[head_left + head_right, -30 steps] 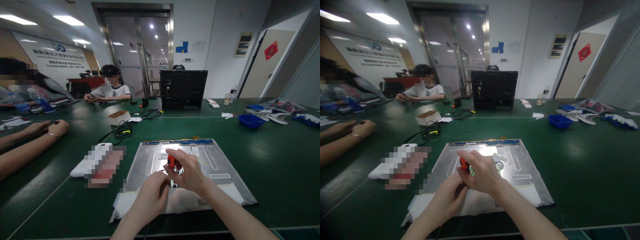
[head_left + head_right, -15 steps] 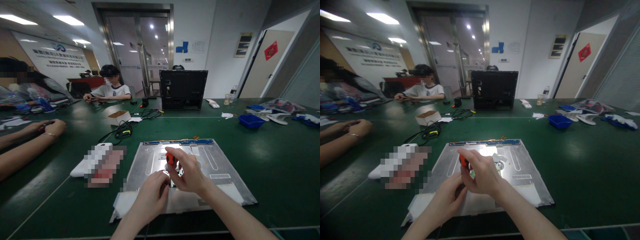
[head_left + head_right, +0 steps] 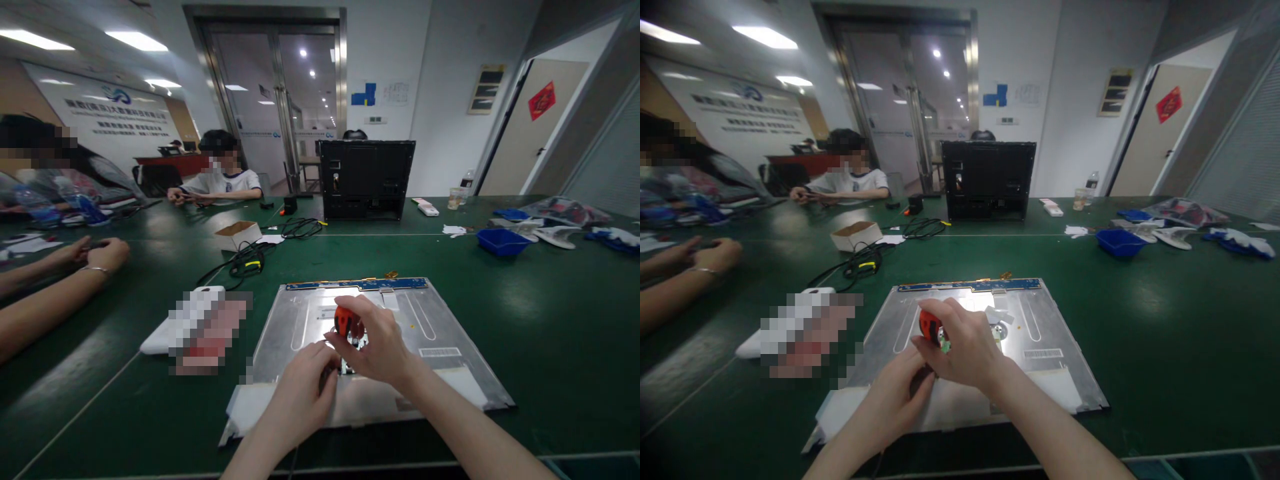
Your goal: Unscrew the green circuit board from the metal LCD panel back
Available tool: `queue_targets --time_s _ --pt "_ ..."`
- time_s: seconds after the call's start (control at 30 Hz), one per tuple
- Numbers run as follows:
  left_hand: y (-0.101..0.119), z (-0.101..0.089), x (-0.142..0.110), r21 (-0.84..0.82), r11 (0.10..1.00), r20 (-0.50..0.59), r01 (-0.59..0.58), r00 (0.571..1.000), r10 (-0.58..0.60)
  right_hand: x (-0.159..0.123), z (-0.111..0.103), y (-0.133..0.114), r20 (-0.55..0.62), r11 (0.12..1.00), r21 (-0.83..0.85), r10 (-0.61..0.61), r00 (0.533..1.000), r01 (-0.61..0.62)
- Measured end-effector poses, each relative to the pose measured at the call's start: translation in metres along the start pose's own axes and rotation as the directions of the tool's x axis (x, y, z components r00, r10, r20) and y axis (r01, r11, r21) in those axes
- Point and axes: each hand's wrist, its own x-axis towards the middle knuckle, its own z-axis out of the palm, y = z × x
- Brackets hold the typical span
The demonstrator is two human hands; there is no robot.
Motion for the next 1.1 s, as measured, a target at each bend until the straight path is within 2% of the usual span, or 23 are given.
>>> queue_targets --time_s 0.23,0.43,0.77,1.1 --pt "-0.0008 0.0011 -0.0003 0.034 0.999 -0.018 0.015 1.000 -0.014 -0.0019 0.0006 0.0010 0.000 1.000 -0.009 0.018 1.000 -0.018" --pt "0.0039 -0.0040 -0.0002 0.004 1.000 -0.018 -0.013 1.000 0.013 -0.0034 -0.0017 0.0004 0.076 0.995 0.096 0.021 0.997 -0.029" --pt "0.0050 -0.0029 0.0006 0.026 1.000 0.010 0.015 1.000 -0.015 -0.0045 0.0046 0.0029 -0.036 0.999 -0.002 0.040 0.999 -0.040" --pt "0.0043 -0.0033 0.0001 0.007 1.000 -0.024 -0.011 1.000 0.011 -0.0030 -0.0007 0.0012 0.048 0.997 0.079 -0.004 0.999 0.001"
